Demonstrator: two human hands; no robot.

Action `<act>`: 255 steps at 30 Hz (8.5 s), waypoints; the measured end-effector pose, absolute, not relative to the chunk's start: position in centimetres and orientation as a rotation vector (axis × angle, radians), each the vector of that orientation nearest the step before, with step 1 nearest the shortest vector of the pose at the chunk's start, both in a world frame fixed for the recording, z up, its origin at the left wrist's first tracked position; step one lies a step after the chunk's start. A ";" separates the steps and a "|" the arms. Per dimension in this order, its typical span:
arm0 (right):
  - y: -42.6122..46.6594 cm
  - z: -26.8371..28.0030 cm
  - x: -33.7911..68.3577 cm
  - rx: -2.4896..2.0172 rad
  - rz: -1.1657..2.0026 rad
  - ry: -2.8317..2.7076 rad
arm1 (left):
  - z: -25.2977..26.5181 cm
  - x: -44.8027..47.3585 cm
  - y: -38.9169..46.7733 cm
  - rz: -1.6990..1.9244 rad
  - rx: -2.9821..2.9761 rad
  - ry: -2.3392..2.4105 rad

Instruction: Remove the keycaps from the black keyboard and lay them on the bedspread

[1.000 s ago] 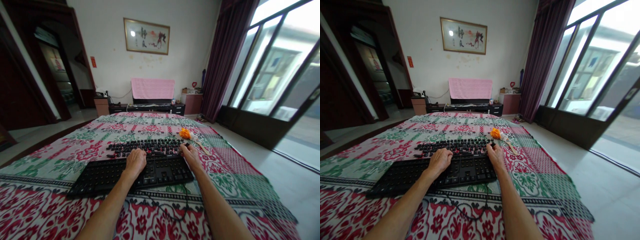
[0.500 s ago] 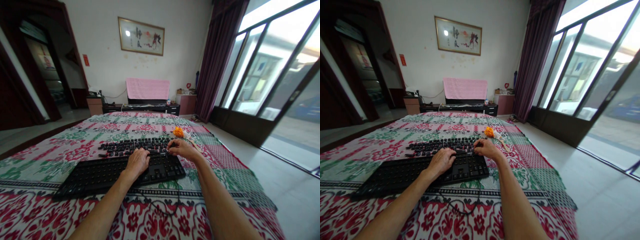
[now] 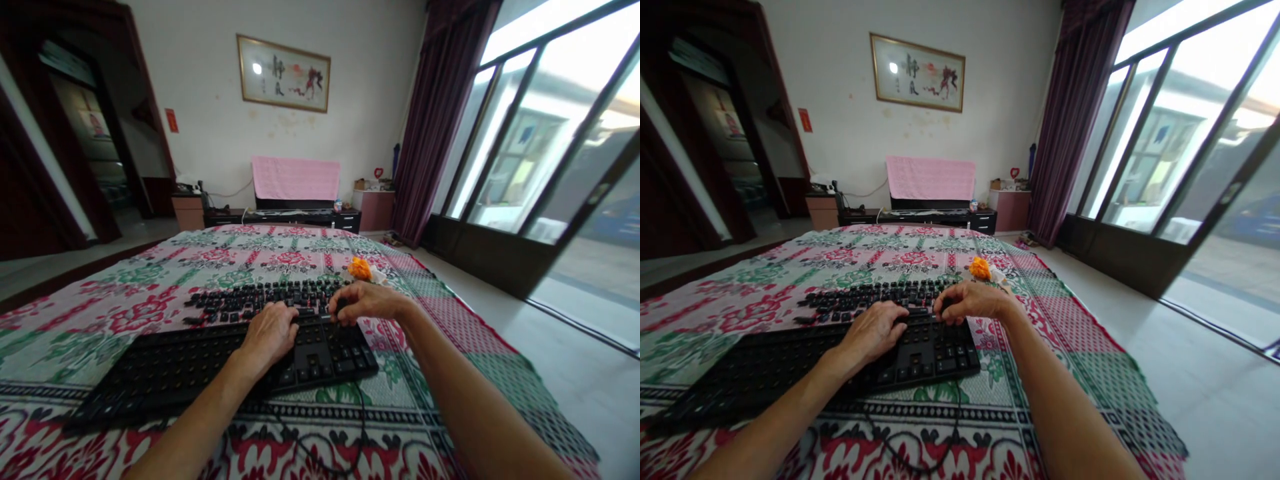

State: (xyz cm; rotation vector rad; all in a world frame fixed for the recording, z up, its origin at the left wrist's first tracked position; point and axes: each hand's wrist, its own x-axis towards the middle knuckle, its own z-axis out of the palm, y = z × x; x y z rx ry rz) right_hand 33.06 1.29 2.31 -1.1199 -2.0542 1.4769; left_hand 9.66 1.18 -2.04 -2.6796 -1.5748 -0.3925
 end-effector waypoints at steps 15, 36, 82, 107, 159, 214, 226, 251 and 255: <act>0.2 2.6 34.6 -1.263 1.406 -2.085 | -2.8 11.0 1.2 -0.461 -2.752 -1.294; -1.0 2.7 32.6 -1.259 1.358 -2.333 | -0.4 13.1 -0.9 -1.217 -3.285 -1.413; -1.6 3.6 30.0 -1.476 1.248 -2.550 | -2.1 12.5 -1.8 -0.527 -3.190 -1.136; -0.7 4.0 31.3 -1.269 1.268 -2.282 | -2.1 12.8 -1.9 -0.842 -3.244 -1.210; 3.9 0.1 36.0 -1.551 0.655 -1.558 | -1.5 20.0 7.8 -0.304 -3.003 -1.629; -4.5 2.3 34.3 -1.404 1.180 -2.048 | -0.7 13.7 -1.0 -0.429 -3.024 -1.449; -3.8 1.9 33.6 -1.428 1.166 -2.159 | -1.1 13.3 -1.3 -0.376 -3.051 -1.414; -3.8 1.6 33.0 -1.521 1.131 -2.137 | -1.2 14.0 -2.5 -0.223 -2.997 -1.359; -3.7 1.2 33.6 -1.421 1.253 -2.037 | -1.4 14.0 -2.3 -0.213 -2.992 -1.356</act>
